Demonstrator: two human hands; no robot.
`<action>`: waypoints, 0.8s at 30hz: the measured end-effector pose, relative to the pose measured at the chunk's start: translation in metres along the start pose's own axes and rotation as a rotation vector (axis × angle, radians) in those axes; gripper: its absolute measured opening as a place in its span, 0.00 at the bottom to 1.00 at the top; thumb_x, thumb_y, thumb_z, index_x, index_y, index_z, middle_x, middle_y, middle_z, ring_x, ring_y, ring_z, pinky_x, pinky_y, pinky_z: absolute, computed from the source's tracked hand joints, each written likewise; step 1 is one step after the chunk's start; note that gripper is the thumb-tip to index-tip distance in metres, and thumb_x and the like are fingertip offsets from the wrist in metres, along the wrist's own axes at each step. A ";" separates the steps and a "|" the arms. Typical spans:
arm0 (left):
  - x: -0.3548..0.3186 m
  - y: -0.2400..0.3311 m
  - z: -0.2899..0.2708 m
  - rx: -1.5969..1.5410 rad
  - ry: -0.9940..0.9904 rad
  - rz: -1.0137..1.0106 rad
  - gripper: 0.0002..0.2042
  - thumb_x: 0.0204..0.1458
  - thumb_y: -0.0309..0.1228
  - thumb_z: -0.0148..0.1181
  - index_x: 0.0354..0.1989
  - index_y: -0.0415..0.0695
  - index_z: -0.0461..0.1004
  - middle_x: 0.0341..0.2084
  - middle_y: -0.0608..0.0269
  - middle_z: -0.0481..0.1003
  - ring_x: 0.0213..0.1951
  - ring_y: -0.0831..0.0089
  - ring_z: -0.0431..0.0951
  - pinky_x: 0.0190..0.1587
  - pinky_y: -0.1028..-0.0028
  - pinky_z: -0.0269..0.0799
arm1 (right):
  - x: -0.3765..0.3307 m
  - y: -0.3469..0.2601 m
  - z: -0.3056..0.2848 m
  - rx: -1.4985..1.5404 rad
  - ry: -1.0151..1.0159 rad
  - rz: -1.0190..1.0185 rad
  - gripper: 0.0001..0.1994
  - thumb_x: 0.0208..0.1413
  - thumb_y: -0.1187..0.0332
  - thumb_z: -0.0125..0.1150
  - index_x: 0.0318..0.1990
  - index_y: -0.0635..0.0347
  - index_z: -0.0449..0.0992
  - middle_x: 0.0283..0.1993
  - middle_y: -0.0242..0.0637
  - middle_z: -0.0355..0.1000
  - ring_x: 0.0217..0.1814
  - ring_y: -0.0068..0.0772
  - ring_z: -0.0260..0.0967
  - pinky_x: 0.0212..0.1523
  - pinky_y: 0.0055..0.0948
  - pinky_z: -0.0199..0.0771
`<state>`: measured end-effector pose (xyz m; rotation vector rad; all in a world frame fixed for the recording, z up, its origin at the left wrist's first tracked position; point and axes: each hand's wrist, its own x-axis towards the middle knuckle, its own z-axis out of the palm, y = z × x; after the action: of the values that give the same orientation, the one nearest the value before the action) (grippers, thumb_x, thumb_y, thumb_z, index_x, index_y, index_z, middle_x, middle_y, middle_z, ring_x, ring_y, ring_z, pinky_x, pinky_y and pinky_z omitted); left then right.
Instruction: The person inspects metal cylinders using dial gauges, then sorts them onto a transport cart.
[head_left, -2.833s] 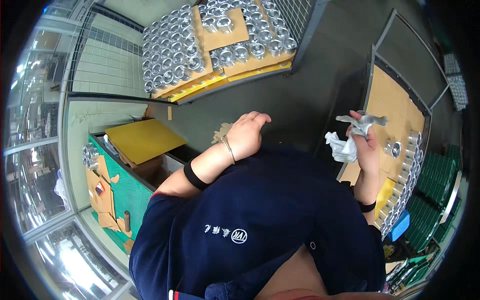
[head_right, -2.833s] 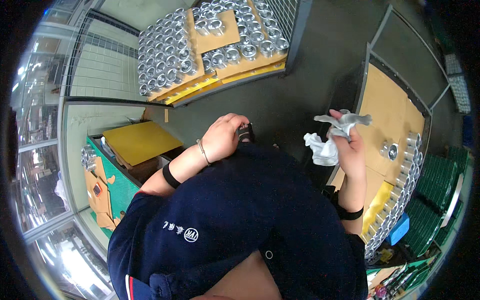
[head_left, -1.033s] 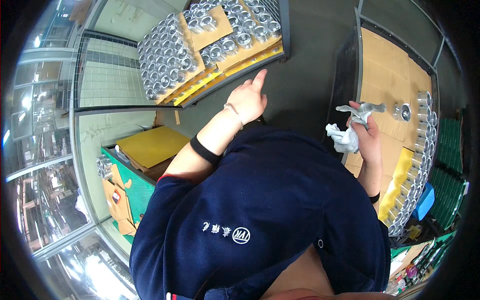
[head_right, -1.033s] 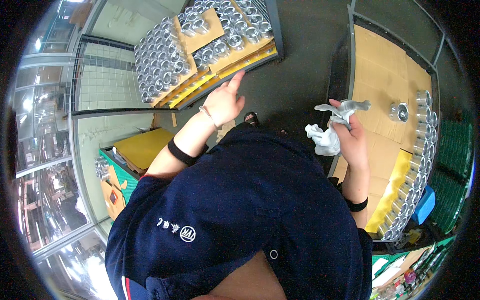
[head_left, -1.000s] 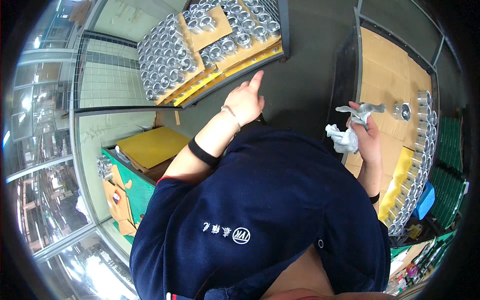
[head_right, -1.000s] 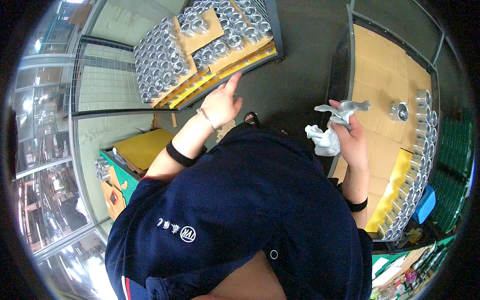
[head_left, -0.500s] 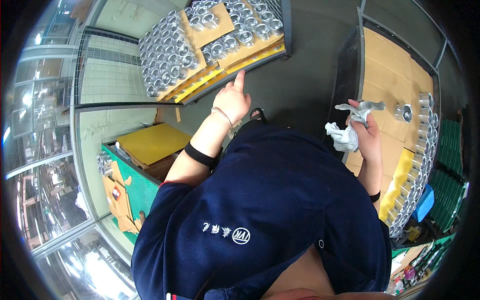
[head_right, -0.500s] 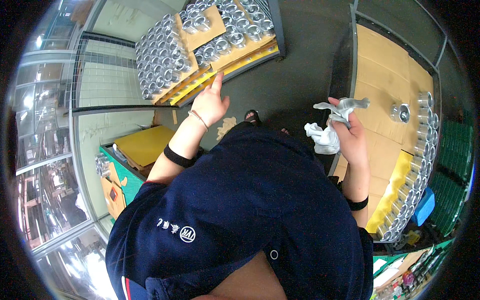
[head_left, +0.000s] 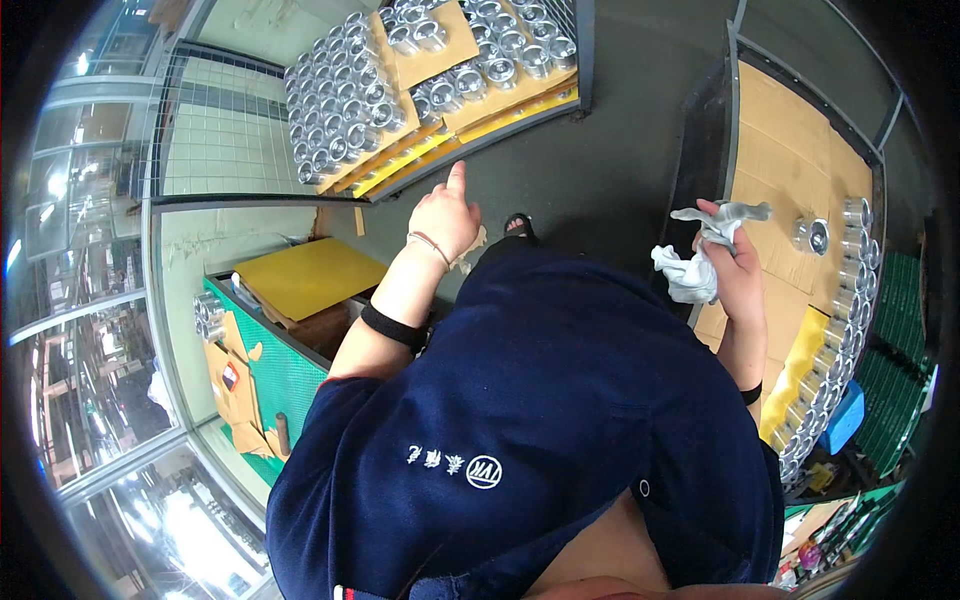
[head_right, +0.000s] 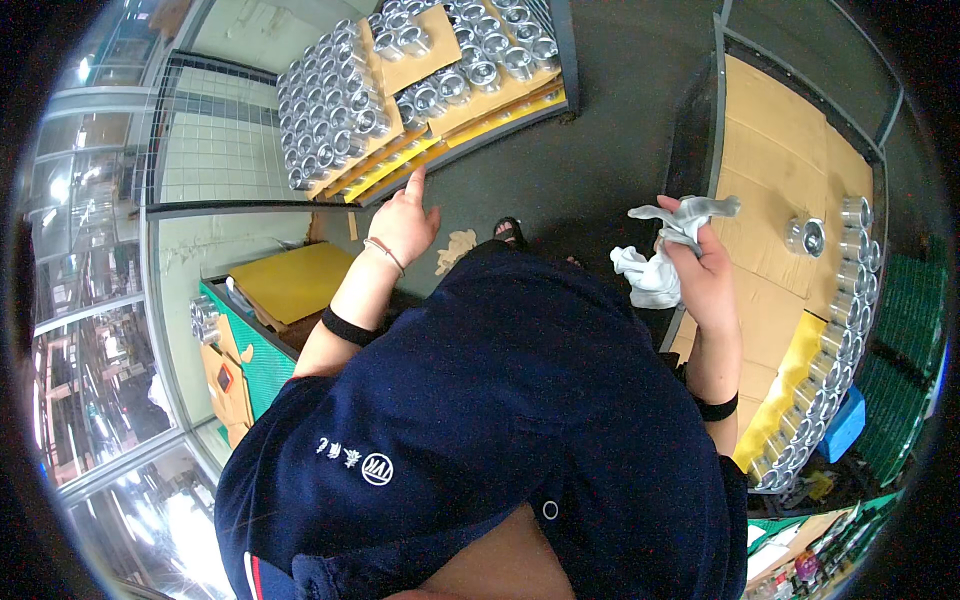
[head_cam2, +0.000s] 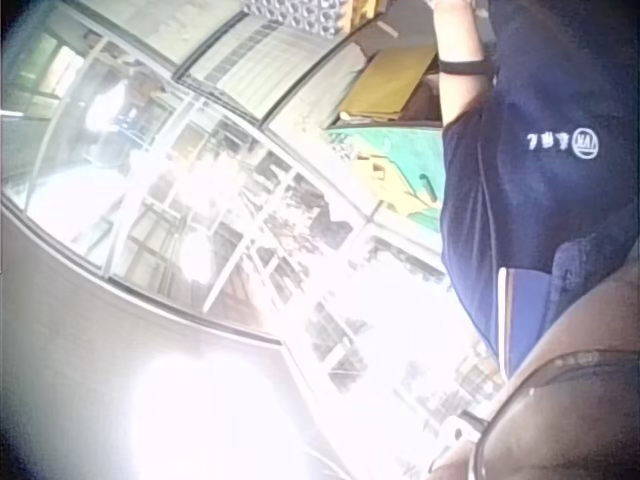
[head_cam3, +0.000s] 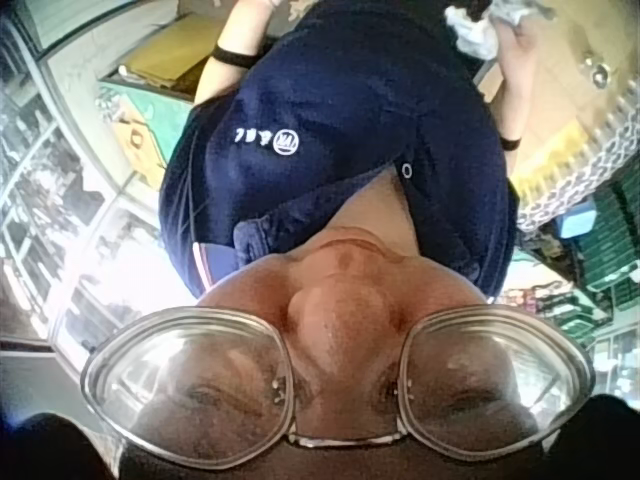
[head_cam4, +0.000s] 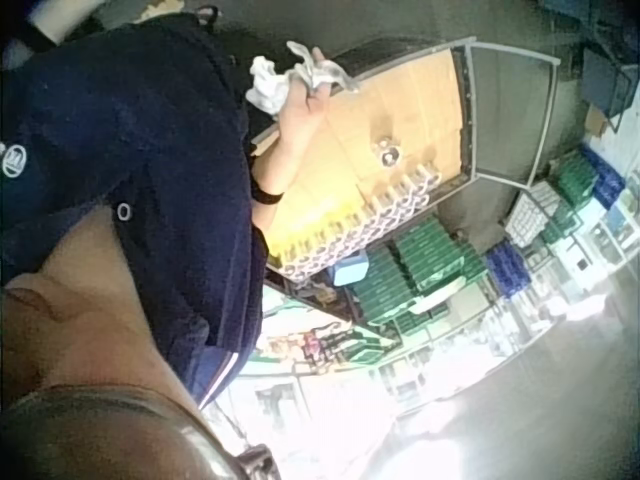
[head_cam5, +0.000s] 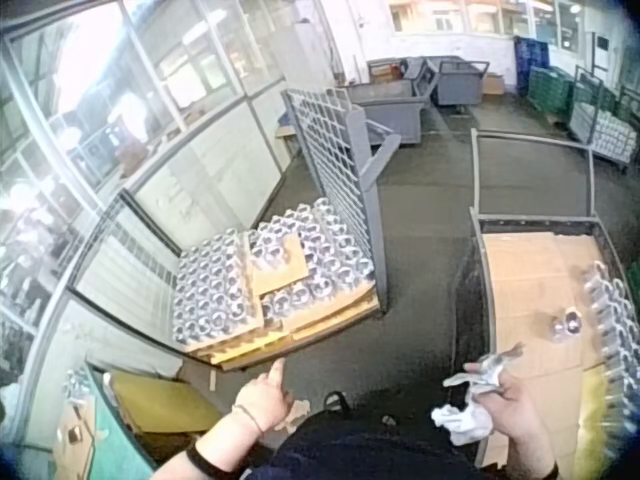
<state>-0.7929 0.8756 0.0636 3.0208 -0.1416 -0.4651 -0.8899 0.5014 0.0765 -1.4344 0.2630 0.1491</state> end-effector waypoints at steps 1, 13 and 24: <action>-0.001 0.000 0.001 -0.004 -0.001 0.005 0.36 0.50 0.37 0.57 0.67 0.42 0.49 0.38 0.41 0.74 0.40 0.49 0.77 0.45 0.59 0.73 | 0.001 0.001 -0.001 -0.001 -0.003 0.001 0.22 0.56 0.80 0.49 0.59 0.59 0.68 0.37 0.24 0.69 0.35 0.11 0.61 0.37 0.14 0.62; -0.022 -0.032 -0.014 0.035 -0.047 -0.160 0.36 0.51 0.40 0.55 0.67 0.39 0.48 0.37 0.42 0.76 0.39 0.50 0.78 0.43 0.58 0.74 | 0.003 -0.001 0.004 0.020 -0.025 0.025 0.22 0.56 0.80 0.46 0.60 0.60 0.67 0.36 0.25 0.68 0.36 0.13 0.62 0.37 0.15 0.63; -0.020 -0.052 -0.001 0.084 -0.128 -0.280 0.37 0.52 0.41 0.54 0.68 0.41 0.46 0.38 0.43 0.77 0.40 0.50 0.78 0.44 0.59 0.74 | 0.009 -0.002 0.008 -0.007 -0.029 0.064 0.23 0.55 0.79 0.47 0.60 0.62 0.66 0.34 0.27 0.66 0.35 0.14 0.62 0.38 0.16 0.61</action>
<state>-0.8073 0.9288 0.0651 3.1040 0.2648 -0.6919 -0.8794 0.5086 0.0772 -1.4305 0.2852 0.2233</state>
